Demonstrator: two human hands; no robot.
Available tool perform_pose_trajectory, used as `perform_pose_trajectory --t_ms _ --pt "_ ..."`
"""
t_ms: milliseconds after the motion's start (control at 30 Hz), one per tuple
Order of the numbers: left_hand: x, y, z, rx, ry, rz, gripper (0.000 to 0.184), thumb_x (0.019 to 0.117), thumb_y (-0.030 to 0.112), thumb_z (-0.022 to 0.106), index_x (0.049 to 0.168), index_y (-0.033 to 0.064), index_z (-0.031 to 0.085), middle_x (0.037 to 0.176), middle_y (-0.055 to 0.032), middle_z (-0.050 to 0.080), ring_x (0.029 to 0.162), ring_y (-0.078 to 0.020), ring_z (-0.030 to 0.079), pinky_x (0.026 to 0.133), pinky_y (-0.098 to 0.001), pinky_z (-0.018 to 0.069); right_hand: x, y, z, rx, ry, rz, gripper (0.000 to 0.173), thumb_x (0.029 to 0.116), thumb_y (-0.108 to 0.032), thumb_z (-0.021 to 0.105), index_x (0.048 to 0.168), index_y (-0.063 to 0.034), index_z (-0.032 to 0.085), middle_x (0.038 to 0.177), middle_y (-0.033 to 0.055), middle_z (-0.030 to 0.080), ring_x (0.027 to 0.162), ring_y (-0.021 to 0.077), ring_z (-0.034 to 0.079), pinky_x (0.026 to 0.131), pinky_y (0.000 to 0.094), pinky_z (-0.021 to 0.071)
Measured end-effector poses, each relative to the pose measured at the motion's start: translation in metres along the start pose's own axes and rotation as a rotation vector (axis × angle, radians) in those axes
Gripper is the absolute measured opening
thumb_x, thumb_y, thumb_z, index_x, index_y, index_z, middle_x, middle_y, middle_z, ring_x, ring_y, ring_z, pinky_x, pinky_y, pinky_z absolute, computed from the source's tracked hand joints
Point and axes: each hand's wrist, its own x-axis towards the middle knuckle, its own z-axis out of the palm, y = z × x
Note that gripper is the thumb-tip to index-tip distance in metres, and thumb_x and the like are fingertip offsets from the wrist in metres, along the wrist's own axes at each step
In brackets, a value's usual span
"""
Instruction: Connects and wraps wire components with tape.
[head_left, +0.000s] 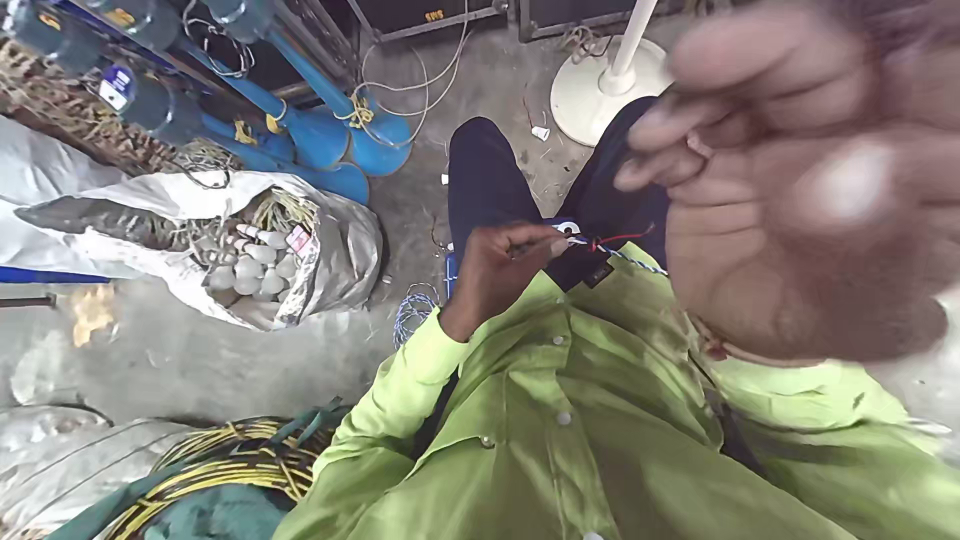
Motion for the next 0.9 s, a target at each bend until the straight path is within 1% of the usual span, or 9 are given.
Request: perform_pose_trajectory --t_ms 33,100,167,233,367,500,667,833,900 --pt "0.001 -0.004 -0.001 -0.010 -0.011 0.009 0.012 0.0956 0.003 0.067 0.102 -0.0018 0.076 0.087 -0.0044 0.074 0.070 -0.0067 0.067 0.066 -0.0235 0.0593 -0.003 0.010 -0.015 -0.094 -0.037 0.028 0.044 0.1033 -0.016 0.053 0.138 0.0097 0.044 0.122 0.0090 0.067 0.104 0.0172 0.068 0.090 0.0332 0.0595" --pt "0.000 -0.006 -0.002 -0.006 -0.026 0.016 0.013 0.0984 0.005 0.065 0.105 -0.0029 0.074 0.087 -0.0063 0.073 0.070 -0.0079 0.066 0.065 -0.0229 0.0580 -0.017 0.027 -0.041 -0.231 -0.049 0.149 0.034 0.1041 -0.011 0.052 0.132 0.0074 0.056 0.117 0.0077 0.071 0.100 0.0156 0.070 0.086 0.0328 0.0610" --pt "0.002 -0.006 -0.001 -0.004 -0.024 0.021 0.015 0.0995 0.005 0.063 0.106 -0.0034 0.073 0.087 -0.0061 0.074 0.071 -0.0072 0.067 0.066 -0.0225 0.0582 -0.036 0.034 -0.059 -0.390 -0.078 0.314 0.028 0.1038 -0.012 0.056 0.126 0.0020 0.064 0.114 0.0047 0.073 0.098 0.0095 0.071 0.085 0.0256 0.0608" --pt "0.006 -0.008 0.002 -0.013 -0.008 0.025 0.015 0.0992 0.005 0.062 0.104 -0.0035 0.074 0.086 -0.0047 0.074 0.072 -0.0064 0.068 0.068 -0.0233 0.0589 -0.051 0.038 -0.068 -0.495 -0.158 0.412 0.028 0.1023 -0.017 0.061 0.126 -0.0029 0.067 0.112 0.0016 0.072 0.088 0.0029 0.068 0.075 0.0187 0.0584" --pt "0.006 -0.006 0.002 0.012 -0.008 0.002 0.015 0.0997 0.005 0.062 0.104 -0.0025 0.074 0.087 -0.0037 0.075 0.073 -0.0068 0.069 0.069 -0.0241 0.0596 -0.064 0.047 -0.072 -0.534 -0.266 0.381 0.035 0.0940 -0.024 0.073 0.123 -0.0044 0.070 0.116 0.0017 0.071 0.099 0.0073 0.070 0.084 0.0244 0.0612" --pt "0.004 -0.003 0.000 0.019 -0.002 -0.014 0.015 0.1000 0.005 0.062 0.106 -0.0025 0.074 0.087 -0.0041 0.074 0.073 -0.0069 0.067 0.068 -0.0228 0.0583 -0.065 0.042 -0.079 -0.635 -0.208 0.364 0.018 0.0950 -0.014 0.072 0.110 -0.0057 0.076 0.098 -0.0012 0.074 0.079 -0.0002 0.067 0.071 0.0154 0.0579" --pt "0.006 -0.008 0.001 -0.029 0.003 -0.005 0.014 0.0991 0.004 0.063 0.105 -0.0037 0.073 0.087 -0.0046 0.074 0.073 -0.0076 0.069 0.069 -0.0246 0.0598 -0.065 0.040 -0.087 -0.806 -0.268 0.322 0.019 0.0969 -0.021 0.069 0.108 -0.0081 0.077 0.096 0.0008 0.075 0.082 0.0018 0.068 0.076 0.0196 0.0570" --pt "0.004 -0.004 0.001 -0.258 0.008 -0.168 0.014 0.0985 0.004 0.062 0.103 -0.0015 0.074 0.082 -0.0029 0.072 0.068 -0.0058 0.064 0.065 -0.0217 0.0549 -0.071 0.048 -0.088 -0.511 -0.276 0.580 0.016 0.0963 -0.021 0.069 0.109 -0.0110 0.070 0.086 -0.0044 0.071 0.069 0.0022 0.065 0.060 0.0192 0.0555" --pt "0.005 -0.004 -0.001 -0.408 0.036 -0.280 0.015 0.0993 0.005 0.060 0.101 0.0018 0.075 0.079 -0.0020 0.072 0.064 -0.0048 0.063 0.061 -0.0202 0.0543 -0.076 0.052 -0.089 -0.436 -0.287 0.640 0.020 0.0942 -0.018 0.070 0.113 -0.0109 0.069 0.087 -0.0049 0.073 0.069 0.0025 0.066 0.061 0.0196 0.0563"
